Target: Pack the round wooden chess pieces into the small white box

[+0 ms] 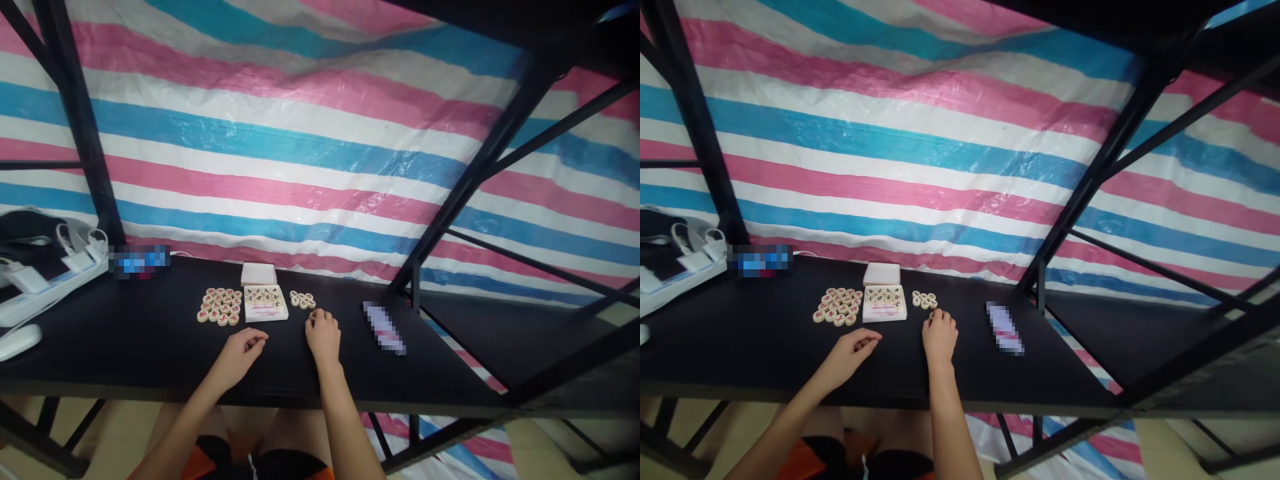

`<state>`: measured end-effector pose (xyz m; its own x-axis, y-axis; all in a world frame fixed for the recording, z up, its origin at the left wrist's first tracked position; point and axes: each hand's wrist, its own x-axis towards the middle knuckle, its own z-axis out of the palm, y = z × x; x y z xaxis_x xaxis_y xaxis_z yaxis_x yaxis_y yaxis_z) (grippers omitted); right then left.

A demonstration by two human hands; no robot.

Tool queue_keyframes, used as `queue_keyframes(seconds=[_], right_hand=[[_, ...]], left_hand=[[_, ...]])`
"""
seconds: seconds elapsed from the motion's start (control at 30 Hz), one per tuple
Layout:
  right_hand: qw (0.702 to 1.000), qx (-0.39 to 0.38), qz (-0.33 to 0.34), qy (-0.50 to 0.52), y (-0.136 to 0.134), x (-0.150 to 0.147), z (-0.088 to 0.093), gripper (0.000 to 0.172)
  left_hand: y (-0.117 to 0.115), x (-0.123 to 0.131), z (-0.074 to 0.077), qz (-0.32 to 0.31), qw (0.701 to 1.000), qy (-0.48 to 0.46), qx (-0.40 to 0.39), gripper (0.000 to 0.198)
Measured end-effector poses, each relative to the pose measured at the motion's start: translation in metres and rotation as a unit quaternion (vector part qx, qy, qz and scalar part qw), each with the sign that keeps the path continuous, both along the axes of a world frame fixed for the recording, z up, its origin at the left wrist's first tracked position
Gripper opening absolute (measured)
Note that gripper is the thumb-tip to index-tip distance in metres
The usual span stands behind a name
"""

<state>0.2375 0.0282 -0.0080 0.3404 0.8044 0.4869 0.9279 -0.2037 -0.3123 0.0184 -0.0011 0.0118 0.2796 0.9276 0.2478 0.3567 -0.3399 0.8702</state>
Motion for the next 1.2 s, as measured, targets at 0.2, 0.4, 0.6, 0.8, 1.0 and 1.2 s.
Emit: queue_keyframes(seconds=[0.2,0.4,0.6,0.8,1.0,1.2], right_hand=[[0.971,0.109,0.154,0.146,-0.015,-0.020,0.018,0.012],[0.878,0.072,0.355,0.313,-0.042,-0.071,0.015,0.017],[0.852,0.040,0.371,0.367,-0.045,-0.075,0.015,0.017],[0.836,0.018,0.363,0.410,-0.044,-0.071,0.016,0.021],[0.833,0.033,0.361,0.418,-0.046,-0.070,0.018,0.022],[0.834,0.025,0.353,0.423,-0.047,-0.070,0.020,0.022]], left_hand=[[0.000,0.000,0.000,0.005,1.000,-0.003,-0.006,0.026],[0.000,-0.001,0.005,-0.020,0.998,-0.061,-0.026,0.029],[0.000,-0.001,0.008,-0.040,0.992,-0.096,-0.066,0.030],[0.003,-0.001,0.006,0.009,0.986,-0.133,-0.097,0.035],[0.002,-0.001,0.002,-0.023,0.990,-0.127,-0.060,0.029],[0.003,-0.001,-0.002,-0.014,0.991,-0.117,-0.058,0.036]])
